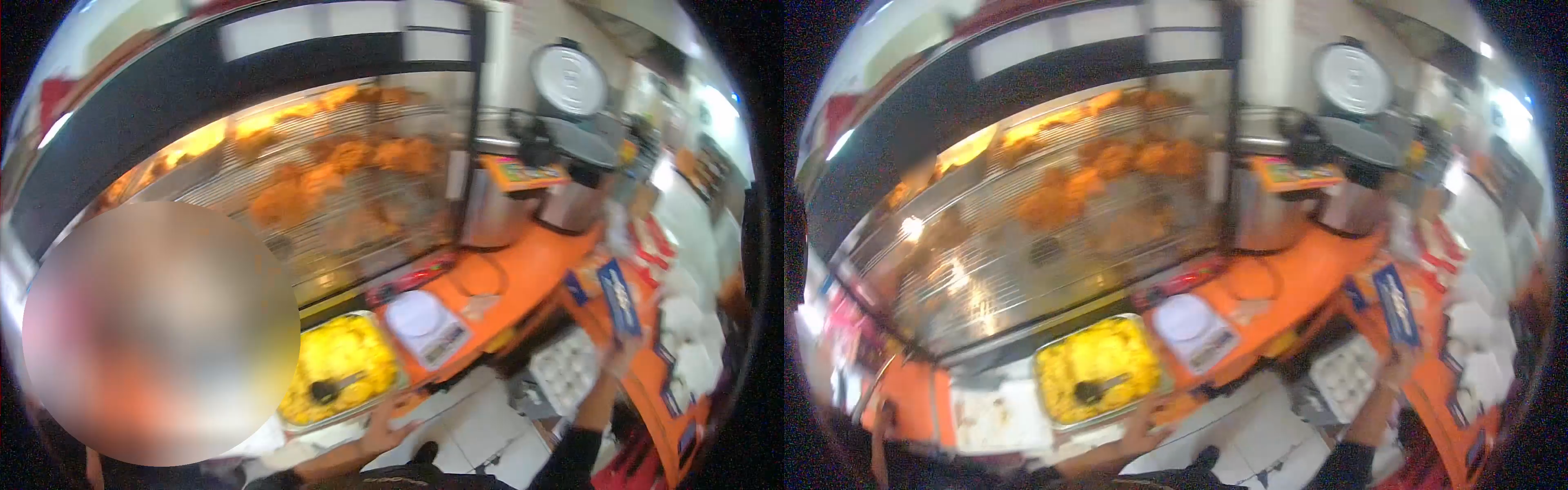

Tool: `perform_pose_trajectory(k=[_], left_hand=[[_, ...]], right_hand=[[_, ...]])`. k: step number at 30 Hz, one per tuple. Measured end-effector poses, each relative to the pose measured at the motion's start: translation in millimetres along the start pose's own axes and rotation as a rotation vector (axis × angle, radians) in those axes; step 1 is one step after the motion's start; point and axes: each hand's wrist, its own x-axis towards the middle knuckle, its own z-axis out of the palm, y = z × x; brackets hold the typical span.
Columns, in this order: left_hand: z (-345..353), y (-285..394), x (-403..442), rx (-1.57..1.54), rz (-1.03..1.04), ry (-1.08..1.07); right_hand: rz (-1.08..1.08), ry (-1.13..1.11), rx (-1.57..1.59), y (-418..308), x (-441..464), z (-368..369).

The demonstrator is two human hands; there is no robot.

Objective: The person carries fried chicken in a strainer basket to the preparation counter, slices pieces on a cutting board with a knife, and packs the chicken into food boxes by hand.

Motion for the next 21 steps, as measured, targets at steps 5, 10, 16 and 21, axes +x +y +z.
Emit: perform_pose_trajectory(k=[5,10,16,21], left_hand=[[0,-21,-5,-1.317,-0.388,-0.157],[-107,-13,-61,-1.504,-0.027,0.060],[-258,-6,-225,-1.530,0.055,0.540],[-280,10,-318,-1.397,0.042,0.808]], right_hand=[[0.100,-0.587,-0.133,-48,-202,75],[0.364,-1.075,0.228,-132,-416,210],[0.054,-1.753,0.156,-216,-537,301],[-0.358,-2.269,0.076,-278,-622,356]])
